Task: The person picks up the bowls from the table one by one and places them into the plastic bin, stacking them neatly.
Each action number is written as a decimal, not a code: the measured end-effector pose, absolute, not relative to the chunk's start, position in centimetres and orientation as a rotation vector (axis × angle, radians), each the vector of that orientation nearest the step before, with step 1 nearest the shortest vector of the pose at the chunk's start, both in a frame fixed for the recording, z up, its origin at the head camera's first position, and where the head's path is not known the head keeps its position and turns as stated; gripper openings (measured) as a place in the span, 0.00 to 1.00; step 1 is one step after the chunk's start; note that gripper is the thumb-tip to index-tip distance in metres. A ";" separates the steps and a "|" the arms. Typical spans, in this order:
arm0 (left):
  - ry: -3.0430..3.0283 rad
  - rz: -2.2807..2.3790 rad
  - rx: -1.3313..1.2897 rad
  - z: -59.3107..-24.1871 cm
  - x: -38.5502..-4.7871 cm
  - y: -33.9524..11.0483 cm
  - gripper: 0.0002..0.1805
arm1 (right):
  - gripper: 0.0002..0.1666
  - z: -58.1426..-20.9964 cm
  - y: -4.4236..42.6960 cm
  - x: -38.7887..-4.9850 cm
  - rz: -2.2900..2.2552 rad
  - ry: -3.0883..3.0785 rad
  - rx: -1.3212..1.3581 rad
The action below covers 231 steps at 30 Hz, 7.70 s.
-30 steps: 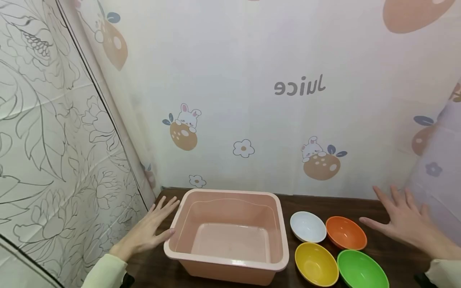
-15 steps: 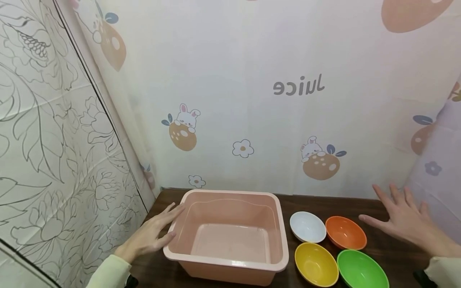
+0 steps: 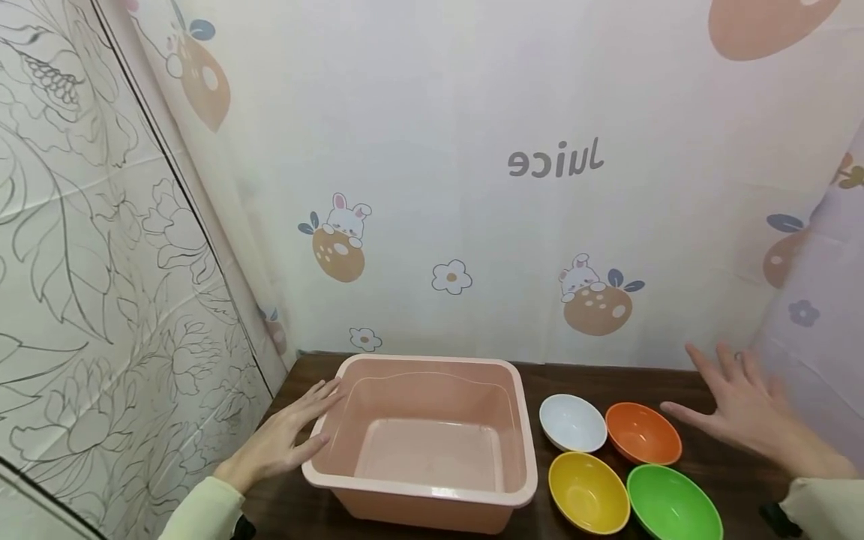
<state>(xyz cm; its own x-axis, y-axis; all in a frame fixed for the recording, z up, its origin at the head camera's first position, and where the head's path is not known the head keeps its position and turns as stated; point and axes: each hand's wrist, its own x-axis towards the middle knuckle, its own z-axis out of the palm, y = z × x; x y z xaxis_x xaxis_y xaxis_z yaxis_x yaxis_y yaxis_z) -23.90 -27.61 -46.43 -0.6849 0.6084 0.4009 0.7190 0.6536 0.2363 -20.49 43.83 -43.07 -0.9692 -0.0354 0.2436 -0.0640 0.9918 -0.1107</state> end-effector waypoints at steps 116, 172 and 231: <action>-2.498 -0.704 -1.118 -47.4 -24.3 -27.8 0.35 | 0.64 -49.1 28.7 -24.9 0.420 -3.136 0.380; -2.423 -0.736 -1.157 -47.5 -24.5 -27.8 0.35 | 0.56 -50.2 28.2 -26.0 0.423 -3.299 0.384; -2.488 -0.715 -1.149 -47.5 -24.4 -28.0 0.36 | 0.39 -45.6 25.9 -27.2 0.271 -3.142 0.527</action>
